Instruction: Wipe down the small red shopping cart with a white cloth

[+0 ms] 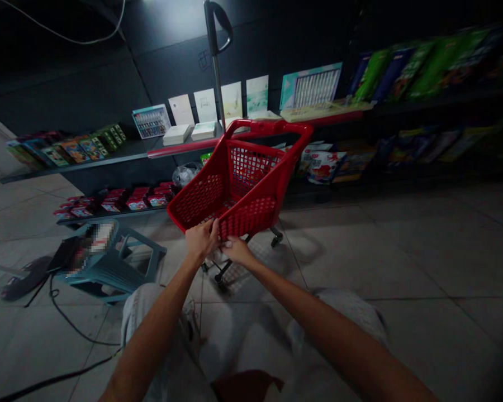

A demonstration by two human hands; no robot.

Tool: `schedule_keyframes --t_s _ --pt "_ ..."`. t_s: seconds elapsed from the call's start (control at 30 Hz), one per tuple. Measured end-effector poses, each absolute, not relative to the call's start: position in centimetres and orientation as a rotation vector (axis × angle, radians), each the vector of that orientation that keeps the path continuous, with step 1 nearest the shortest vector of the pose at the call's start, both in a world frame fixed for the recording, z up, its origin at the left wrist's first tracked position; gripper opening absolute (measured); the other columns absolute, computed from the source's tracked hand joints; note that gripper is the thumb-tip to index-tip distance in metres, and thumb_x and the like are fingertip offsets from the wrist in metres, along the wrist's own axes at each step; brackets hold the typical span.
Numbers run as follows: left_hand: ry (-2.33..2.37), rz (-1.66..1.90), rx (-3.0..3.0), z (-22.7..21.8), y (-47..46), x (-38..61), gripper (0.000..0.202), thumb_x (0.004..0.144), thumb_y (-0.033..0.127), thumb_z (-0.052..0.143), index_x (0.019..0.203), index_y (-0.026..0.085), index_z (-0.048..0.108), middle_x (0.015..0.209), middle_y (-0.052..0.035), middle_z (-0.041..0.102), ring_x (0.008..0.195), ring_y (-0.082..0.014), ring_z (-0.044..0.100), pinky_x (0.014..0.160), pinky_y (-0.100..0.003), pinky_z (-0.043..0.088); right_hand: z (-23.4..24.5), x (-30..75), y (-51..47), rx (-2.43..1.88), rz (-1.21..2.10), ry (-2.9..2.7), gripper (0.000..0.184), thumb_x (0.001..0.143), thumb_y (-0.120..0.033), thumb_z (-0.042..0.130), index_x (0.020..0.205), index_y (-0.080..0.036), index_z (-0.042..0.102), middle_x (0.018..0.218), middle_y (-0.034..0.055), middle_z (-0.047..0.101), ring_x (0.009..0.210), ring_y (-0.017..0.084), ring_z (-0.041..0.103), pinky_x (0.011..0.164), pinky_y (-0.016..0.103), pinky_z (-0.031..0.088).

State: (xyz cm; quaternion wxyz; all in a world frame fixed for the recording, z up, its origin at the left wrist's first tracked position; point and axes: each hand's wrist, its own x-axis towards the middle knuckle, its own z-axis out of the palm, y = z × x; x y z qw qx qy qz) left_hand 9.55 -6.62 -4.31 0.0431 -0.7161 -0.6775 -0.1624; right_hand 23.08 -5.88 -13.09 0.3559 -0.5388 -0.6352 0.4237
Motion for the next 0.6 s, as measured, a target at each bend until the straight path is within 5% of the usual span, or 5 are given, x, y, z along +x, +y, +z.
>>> schedule_keyframes --t_s 0.17,0.43,0.6 --pt "-2.061 -0.503 -2.191 -4.0 -7.3 9.2 0.054 0.107 0.053 0.034 0.081 0.022 0.07 0.086 -0.0068 0.077 0.077 -0.0181 0.067 0.064 -0.031 0.024 -12.6 29.8 -2.2 -1.566 0.846 -1.297 0.016 0.08 -0.033 0.065 0.089 -0.021 0.071 0.083 0.0025 0.073 0.08 0.02 0.065 0.073 0.027 0.048" --pt "-2.001 -0.554 -2.246 -4.4 -7.8 7.8 0.057 0.107 0.053 0.032 0.075 0.021 0.065 0.076 -0.006 0.073 0.07 -0.0166 0.063 0.064 -0.03 0.024 -12.2 38.7 0.7 -1.619 0.49 -0.834 0.035 0.072 -0.038 0.065 0.101 -0.02 0.071 0.1 0.0079 0.075 0.089 0.023 0.066 0.082 0.032 0.049" --pt "-1.952 -0.608 -2.293 -4.5 -7.6 6.9 0.057 0.107 0.052 0.03 0.073 0.02 0.063 0.073 -0.0047 0.072 0.068 -0.0157 0.062 0.064 -0.029 0.025 -14.3 40.2 1.9 -1.658 0.541 -0.693 0.037 0.071 -0.033 0.063 0.105 -0.018 0.067 0.114 0.0104 0.072 0.098 0.023 0.067 0.088 0.033 0.052"
